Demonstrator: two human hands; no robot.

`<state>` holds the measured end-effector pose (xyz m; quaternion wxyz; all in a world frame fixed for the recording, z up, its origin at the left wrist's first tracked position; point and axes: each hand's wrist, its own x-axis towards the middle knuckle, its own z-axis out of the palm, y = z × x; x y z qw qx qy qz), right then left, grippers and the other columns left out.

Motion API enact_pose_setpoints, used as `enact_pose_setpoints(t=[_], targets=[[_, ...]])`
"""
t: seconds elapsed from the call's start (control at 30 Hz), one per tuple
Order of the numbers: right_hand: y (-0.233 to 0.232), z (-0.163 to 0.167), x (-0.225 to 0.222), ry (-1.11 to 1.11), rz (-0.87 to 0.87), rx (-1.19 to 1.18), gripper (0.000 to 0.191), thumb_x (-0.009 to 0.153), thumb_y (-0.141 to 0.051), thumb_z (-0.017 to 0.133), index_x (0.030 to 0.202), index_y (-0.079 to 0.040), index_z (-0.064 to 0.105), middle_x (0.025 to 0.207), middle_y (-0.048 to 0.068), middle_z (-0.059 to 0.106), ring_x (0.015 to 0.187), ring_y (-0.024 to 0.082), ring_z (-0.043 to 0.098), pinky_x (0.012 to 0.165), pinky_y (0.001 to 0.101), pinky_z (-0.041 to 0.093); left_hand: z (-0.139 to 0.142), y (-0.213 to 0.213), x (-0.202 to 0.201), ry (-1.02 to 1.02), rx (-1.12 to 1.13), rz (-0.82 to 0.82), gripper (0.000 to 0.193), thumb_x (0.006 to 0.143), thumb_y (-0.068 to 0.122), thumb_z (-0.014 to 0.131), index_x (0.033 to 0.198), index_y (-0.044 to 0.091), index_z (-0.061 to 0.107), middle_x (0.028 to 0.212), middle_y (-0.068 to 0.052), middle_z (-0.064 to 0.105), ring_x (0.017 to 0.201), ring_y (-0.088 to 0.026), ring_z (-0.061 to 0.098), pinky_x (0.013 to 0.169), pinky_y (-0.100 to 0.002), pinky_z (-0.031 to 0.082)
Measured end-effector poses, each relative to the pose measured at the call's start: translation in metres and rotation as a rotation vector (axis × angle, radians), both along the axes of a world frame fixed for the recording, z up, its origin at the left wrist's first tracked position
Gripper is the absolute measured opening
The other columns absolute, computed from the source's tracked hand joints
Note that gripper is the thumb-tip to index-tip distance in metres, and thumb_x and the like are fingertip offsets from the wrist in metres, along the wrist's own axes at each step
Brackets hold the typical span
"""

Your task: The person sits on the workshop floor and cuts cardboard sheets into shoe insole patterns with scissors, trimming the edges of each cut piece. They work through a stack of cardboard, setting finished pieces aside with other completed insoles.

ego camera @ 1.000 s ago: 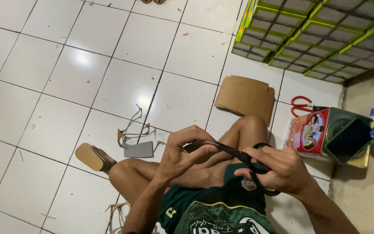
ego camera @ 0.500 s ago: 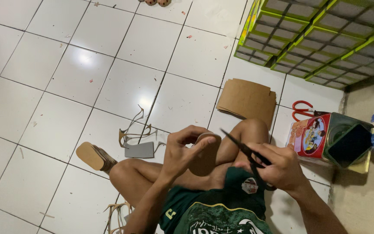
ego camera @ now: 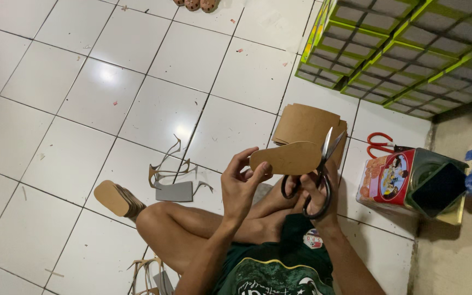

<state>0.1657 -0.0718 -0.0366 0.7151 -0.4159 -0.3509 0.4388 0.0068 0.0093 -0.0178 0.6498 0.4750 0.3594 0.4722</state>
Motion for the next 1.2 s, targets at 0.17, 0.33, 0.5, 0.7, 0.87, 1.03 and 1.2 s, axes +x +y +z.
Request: enact_pose_setpoints(t=[0.17, 0.33, 0.5, 0.7, 0.87, 1.03, 1.2], targets=[[0.015, 0.014, -0.002, -0.079, -0.176, -0.114, 0.023, 0.094, -0.010, 0.070, 0.111, 0.001, 0.058, 0.098, 0.007, 0.065, 0.088, 0.015, 0.065, 0.079, 0.0283, 0.053, -0.007, -0.010, -0.004, -0.092, -0.110, -0.013, 0.043, 0.092, 0.003, 0.072, 0.130, -0.005, 0.053, 0.107, -0.017, 0.071, 0.097, -0.022, 0.076, 0.087, -0.033, 0.066], [0.019, 0.007, 0.000, 0.014, -0.138, -0.181, 0.014, 0.093, -0.009, 0.070, 0.098, 0.001, 0.062, 0.086, 0.005, 0.065, 0.079, 0.014, 0.063, 0.071, 0.0270, 0.050, -0.009, -0.018, -0.012, -0.118, -0.115, -0.030, 0.047, 0.092, 0.002, 0.072, 0.134, -0.005, 0.052, 0.107, -0.017, 0.071, 0.099, -0.022, 0.075, 0.089, -0.033, 0.064], [0.020, 0.002, 0.003, -0.045, -0.169, -0.289, 0.022, 0.096, -0.013, 0.074, 0.093, 0.003, 0.060, 0.082, 0.004, 0.060, 0.075, 0.013, 0.058, 0.066, 0.0268, 0.047, -0.010, -0.024, -0.016, -0.090, -0.163, -0.074, 0.036, 0.094, 0.007, 0.070, 0.126, -0.008, 0.062, 0.112, -0.014, 0.073, 0.101, -0.020, 0.074, 0.091, -0.033, 0.064], [0.025, 0.025, -0.003, -0.126, -0.187, -0.252, 0.025, 0.094, -0.015, 0.072, 0.109, 0.003, 0.063, 0.088, 0.002, 0.063, 0.080, 0.009, 0.059, 0.070, 0.0230, 0.048, -0.022, -0.028, -0.024, -0.082, -0.199, -0.133, 0.027, 0.104, 0.013, 0.069, 0.113, -0.013, 0.066, 0.103, -0.017, 0.075, 0.097, -0.022, 0.074, 0.092, -0.035, 0.064], [0.027, 0.034, -0.009, -0.106, -0.093, -0.170, 0.029, 0.091, -0.018, 0.069, 0.111, 0.001, 0.060, 0.097, 0.008, 0.070, 0.085, 0.014, 0.069, 0.076, 0.0267, 0.057, -0.024, -0.037, -0.022, 0.190, 0.153, 0.146, 0.021, 0.094, 0.004, 0.073, 0.113, -0.002, 0.071, 0.110, -0.012, 0.078, 0.100, -0.021, 0.078, 0.088, -0.033, 0.067], [0.032, 0.019, -0.014, -0.113, 0.019, -0.109, 0.038, 0.104, -0.034, 0.059, 0.112, 0.002, 0.062, 0.092, 0.011, 0.065, 0.082, 0.015, 0.065, 0.074, 0.0275, 0.054, -0.022, -0.029, -0.028, 0.687, 0.985, 0.430, 0.023, 0.088, -0.003, 0.078, 0.110, 0.004, 0.074, 0.121, -0.013, 0.071, 0.118, -0.028, 0.072, 0.095, -0.035, 0.063], [0.024, 0.034, 0.000, -0.660, -0.147, -0.493, 0.033, 0.094, -0.028, 0.070, 0.089, 0.004, 0.062, 0.069, 0.010, 0.060, 0.059, 0.017, 0.058, 0.058, 0.0295, 0.046, -0.021, -0.035, -0.031, 0.421, 0.627, 0.325, 0.043, 0.094, -0.012, 0.059, 0.136, 0.000, 0.060, 0.143, -0.021, 0.061, 0.127, -0.029, 0.068, 0.100, -0.035, 0.063]])
